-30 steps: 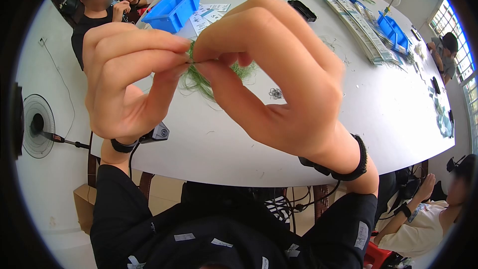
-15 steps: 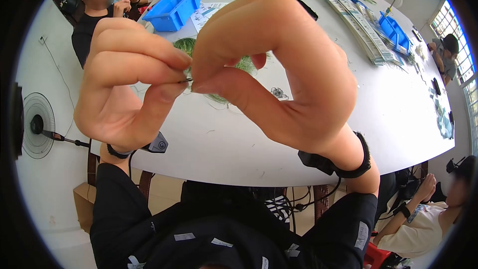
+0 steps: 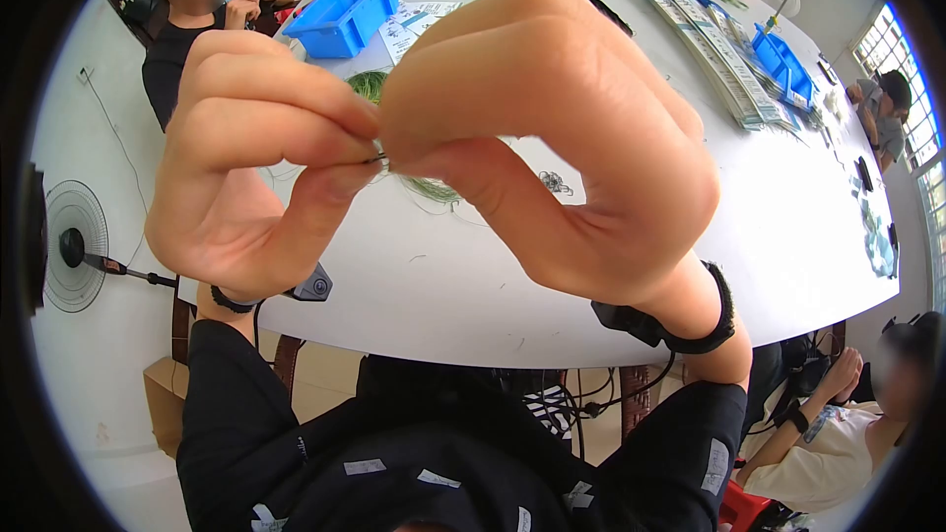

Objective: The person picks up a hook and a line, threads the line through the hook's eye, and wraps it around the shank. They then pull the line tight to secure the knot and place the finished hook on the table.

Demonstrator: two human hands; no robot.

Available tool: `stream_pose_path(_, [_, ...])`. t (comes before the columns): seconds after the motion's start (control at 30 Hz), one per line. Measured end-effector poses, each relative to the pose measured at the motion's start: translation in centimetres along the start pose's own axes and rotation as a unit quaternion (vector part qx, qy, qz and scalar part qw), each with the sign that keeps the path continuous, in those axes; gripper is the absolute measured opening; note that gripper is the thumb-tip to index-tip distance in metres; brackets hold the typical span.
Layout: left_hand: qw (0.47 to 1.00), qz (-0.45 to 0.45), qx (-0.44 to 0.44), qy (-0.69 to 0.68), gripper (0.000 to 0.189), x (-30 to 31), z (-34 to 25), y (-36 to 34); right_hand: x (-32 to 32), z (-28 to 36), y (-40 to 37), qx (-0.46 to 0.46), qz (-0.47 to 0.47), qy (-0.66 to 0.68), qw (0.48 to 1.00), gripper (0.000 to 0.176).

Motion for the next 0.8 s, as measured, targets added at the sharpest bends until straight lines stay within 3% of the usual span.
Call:
stream_pose_path(0.03, [0.997,0.067,0.018,0.041,0.022,0.9,-0.7,1.1,0.0,-0.1,0.0,0.009,0.003,-0.009,1.000,0.022])
stream_pose_path(0.1, [0.992,0.104,0.029,0.064,0.023,1.3,-1.0,1.5,0.0,-0.1,0.0,0.010,0.003,-0.009,1.000,0.021])
stream_pose_path(0.23, [1.000,-0.018,-0.002,-0.005,0.022,0.0,0.2,-0.4,0.1,0.0,-0.2,-0.030,0.001,0.015,0.999,0.022])
stream_pose_path(0.3, [1.000,0.012,0.003,0.010,0.022,0.3,0.0,0.1,0.1,0.0,-0.2,-0.042,0.002,0.024,0.999,0.023])
stream_pose_path(0.33, [0.996,0.073,0.016,0.043,0.022,1.1,-0.7,1.2,0.1,0.0,-0.1,-0.041,0.002,0.028,0.999,0.023])
stream_pose_path(0.4, [0.997,0.065,0.009,0.034,0.022,1.1,-0.6,1.2,0.0,0.0,0.0,-0.035,0.003,0.032,0.999,0.024])
stream_pose_path(0.43, [1.000,-0.004,-0.012,-0.006,0.022,0.1,0.2,0.1,0.0,0.0,0.0,-0.030,0.004,0.031,0.999,0.024])
stream_pose_path(0.5, [1.000,-0.003,-0.011,-0.007,0.022,0.1,0.1,0.1,0.0,-0.1,0.0,-0.016,0.006,0.027,0.999,0.025])
stream_pose_path(0.6, [0.987,0.137,0.031,0.079,0.022,1.5,-1.1,1.7,0.0,-0.1,0.0,0.004,0.012,0.015,1.000,0.023])
stream_pose_path(0.8, [0.987,0.118,0.026,0.106,0.021,1.4,-1.3,1.6,-0.2,0.2,-0.5,-0.075,-0.010,0.057,0.996,0.025])
Point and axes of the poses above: each hand's wrist, its own y-axis towards the middle knuckle, its own x-axis out of the back of the hand, z = x × y, the point moved 2 cm from there along y, towards the middle knuckle, and after that the axes turned 13 degrees about -z, right-handed, at the moved point
